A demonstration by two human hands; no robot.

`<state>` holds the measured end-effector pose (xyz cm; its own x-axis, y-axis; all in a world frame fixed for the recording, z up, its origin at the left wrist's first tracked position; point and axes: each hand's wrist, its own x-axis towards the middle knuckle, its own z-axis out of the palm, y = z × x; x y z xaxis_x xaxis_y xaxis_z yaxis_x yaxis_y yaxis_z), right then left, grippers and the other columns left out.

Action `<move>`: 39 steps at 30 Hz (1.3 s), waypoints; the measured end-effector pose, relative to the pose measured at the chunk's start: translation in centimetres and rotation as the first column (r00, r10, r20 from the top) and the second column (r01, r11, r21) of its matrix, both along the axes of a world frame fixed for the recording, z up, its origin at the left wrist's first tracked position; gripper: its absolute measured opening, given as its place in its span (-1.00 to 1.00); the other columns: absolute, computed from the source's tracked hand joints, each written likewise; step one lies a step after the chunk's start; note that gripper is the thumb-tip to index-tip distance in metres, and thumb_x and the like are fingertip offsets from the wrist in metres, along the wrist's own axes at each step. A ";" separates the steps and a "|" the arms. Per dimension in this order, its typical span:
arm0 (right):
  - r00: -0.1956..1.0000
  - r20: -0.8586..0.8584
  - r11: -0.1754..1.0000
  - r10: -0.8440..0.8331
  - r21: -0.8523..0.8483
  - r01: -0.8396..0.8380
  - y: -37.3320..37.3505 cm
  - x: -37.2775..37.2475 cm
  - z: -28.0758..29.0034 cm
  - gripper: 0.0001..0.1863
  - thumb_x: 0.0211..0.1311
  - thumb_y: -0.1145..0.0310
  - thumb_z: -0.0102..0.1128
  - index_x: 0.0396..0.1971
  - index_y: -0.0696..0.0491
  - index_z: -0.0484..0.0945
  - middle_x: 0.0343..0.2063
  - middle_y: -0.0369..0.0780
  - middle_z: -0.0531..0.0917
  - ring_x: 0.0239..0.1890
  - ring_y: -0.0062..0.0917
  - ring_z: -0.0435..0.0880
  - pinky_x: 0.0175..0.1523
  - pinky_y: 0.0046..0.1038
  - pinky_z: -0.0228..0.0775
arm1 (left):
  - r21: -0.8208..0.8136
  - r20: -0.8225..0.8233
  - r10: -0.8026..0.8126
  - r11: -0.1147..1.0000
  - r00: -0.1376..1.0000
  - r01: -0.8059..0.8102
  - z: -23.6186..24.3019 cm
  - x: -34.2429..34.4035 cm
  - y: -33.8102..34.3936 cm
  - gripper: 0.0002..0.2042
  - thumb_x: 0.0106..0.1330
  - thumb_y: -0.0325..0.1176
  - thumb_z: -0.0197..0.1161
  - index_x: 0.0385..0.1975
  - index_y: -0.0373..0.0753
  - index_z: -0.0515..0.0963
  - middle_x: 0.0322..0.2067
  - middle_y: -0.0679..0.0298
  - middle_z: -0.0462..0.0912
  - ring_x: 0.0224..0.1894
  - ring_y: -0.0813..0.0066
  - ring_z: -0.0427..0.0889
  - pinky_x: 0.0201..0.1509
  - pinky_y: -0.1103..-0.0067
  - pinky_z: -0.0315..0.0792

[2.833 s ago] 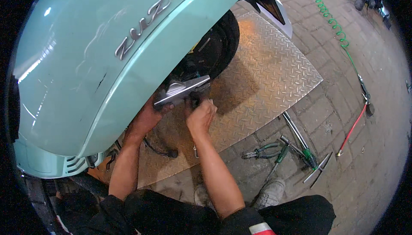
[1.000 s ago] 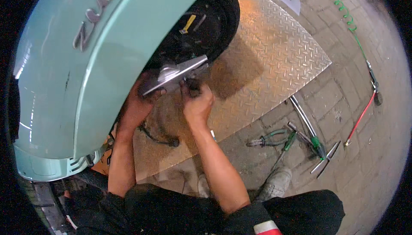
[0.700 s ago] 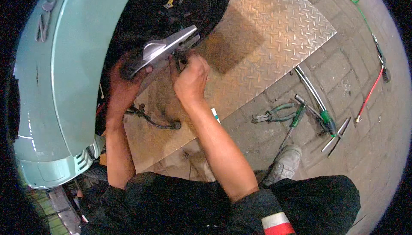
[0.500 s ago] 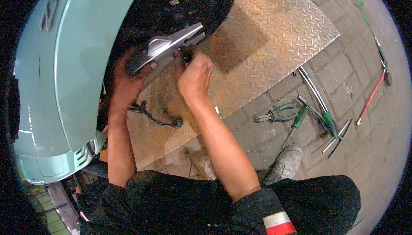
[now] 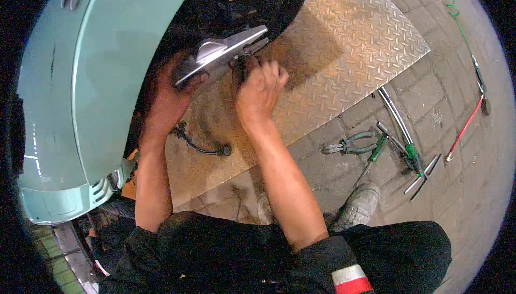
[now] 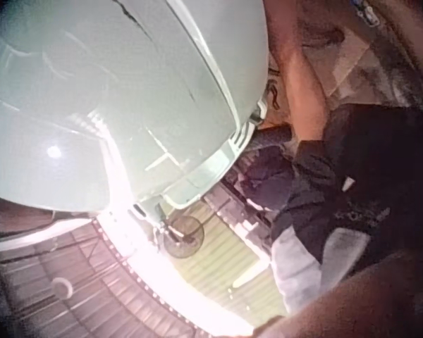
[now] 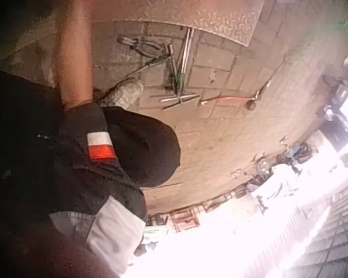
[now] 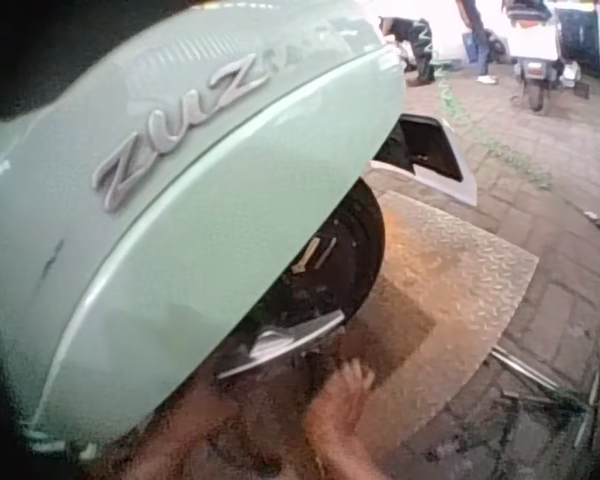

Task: The person marks a component on the rear wheel assembly of a scooter with a marker, then uses a screwdriver and a socket wrench to work on the fasteners.

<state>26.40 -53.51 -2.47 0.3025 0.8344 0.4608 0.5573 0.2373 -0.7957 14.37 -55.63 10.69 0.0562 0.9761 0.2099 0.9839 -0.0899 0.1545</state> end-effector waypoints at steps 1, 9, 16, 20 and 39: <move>1.000 0.023 1.000 -0.016 0.024 0.015 0.1 0.3 -0.2 -0.84 0.10 0.42 0.08 -0.38 0.15 0.59 -0.41 -0.09 0.59 -0.26 -0.22 0.49 -0.04 -0.16 0.21 | -0.003 -0.002 0.010 1.000 1.000 -0.010 -0.1 0.2 0.0 -0.47 0.09 -0.19 0.40 0.05 -0.27 0.44 -0.04 0.00 0.55 0.02 0.14 0.53 0.13 0.39 0.38; 0.998 0.067 0.999 0.002 0.042 -0.005 0.2 0.8 -0.1 -0.77 0.10 0.27 0.18 -0.33 0.10 0.61 -0.42 -0.12 0.59 -0.28 -0.23 0.49 -0.05 -0.14 0.18 | -0.056 0.143 0.059 0.997 0.988 -0.051 -0.3 0.0 0.2 -0.48 0.08 -0.21 0.41 0.03 -0.28 0.46 -0.07 0.03 0.57 -0.01 0.19 0.55 0.11 0.42 0.39; 0.996 -0.001 0.976 0.089 -0.199 -0.087 0.5 0.0 1.1 -0.75 0.22 0.22 0.09 -0.31 0.08 0.62 -0.43 -0.08 0.66 -0.31 -0.18 0.57 -0.09 -0.17 0.21 | 0.010 0.066 0.036 0.999 0.997 -0.037 -0.9 -0.6 0.3 -0.52 0.09 -0.25 0.41 0.00 -0.28 0.48 -0.11 0.05 0.60 -0.06 0.22 0.58 0.06 0.41 0.42; 0.863 -0.506 0.891 -0.007 -0.394 -0.224 1.4 0.2 1.9 -0.65 0.27 0.14 0.01 -0.38 0.12 0.62 -0.44 0.01 0.66 -0.32 -0.07 0.61 -0.16 -0.14 0.34 | -0.013 0.070 0.046 0.999 0.996 -0.045 -0.2 0.6 0.1 -0.52 0.09 -0.24 0.41 -0.01 -0.28 0.49 -0.10 0.05 0.59 -0.05 0.21 0.57 0.06 0.42 0.42; 0.999 0.001 0.995 0.034 -0.090 -0.033 0.1 0.2 -0.2 -0.66 0.12 0.20 0.21 -0.30 0.20 0.52 -0.33 -0.01 0.61 -0.18 -0.16 0.52 -0.05 -0.12 0.19 | 0.005 0.150 0.034 0.999 0.988 -0.035 -0.4 0.0 0.2 -0.53 0.11 -0.20 0.37 0.01 -0.25 0.48 -0.05 0.03 0.56 0.02 0.13 0.53 0.12 0.38 0.37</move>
